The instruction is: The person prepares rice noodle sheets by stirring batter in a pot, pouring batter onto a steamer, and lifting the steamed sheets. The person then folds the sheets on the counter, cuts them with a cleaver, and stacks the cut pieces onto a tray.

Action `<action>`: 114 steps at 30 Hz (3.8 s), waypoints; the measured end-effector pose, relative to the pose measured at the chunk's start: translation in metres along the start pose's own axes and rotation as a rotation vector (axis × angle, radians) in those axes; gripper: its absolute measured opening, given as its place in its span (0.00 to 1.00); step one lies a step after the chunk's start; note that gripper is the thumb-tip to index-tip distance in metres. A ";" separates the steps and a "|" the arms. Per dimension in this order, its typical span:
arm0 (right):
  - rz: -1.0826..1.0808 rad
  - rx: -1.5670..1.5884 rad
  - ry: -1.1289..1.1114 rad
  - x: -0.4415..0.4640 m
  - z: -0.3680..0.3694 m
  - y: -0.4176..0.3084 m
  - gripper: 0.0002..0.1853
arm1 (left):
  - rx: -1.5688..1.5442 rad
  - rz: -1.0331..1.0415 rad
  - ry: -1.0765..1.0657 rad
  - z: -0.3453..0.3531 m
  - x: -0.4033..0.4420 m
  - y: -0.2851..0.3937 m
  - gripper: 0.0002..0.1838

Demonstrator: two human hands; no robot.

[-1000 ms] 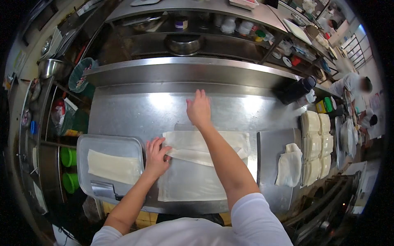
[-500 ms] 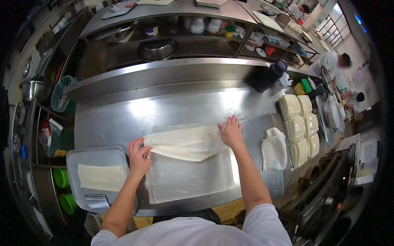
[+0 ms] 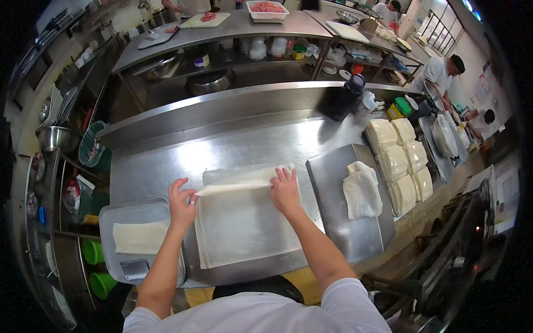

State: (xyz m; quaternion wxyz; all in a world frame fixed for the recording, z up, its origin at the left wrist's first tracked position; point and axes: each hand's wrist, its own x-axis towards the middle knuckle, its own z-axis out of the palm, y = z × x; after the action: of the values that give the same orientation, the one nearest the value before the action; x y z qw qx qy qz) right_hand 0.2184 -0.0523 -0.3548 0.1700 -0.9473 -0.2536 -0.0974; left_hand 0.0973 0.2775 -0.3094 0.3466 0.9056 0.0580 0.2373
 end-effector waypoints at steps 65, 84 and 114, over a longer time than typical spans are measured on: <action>1.659 -0.139 1.526 -0.668 -0.159 -0.596 0.12 | -0.326 3.167 -1.221 -0.472 -0.719 0.543 0.24; 2.103 -0.281 1.899 -0.800 -0.087 -0.804 0.14 | -0.311 2.935 -1.431 -0.498 -0.970 0.428 0.15; 3.201 -0.298 0.622 -1.022 -0.055 -1.021 0.18 | -0.829 3.032 -1.652 -0.374 -1.131 0.332 0.11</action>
State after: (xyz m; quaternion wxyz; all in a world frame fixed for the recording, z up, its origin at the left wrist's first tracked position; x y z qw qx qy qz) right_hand -1.1820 0.3006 -0.3020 -0.0457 0.1814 -0.9819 0.0304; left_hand -1.0948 -0.0528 -0.2905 0.0353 0.1066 0.9811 0.1576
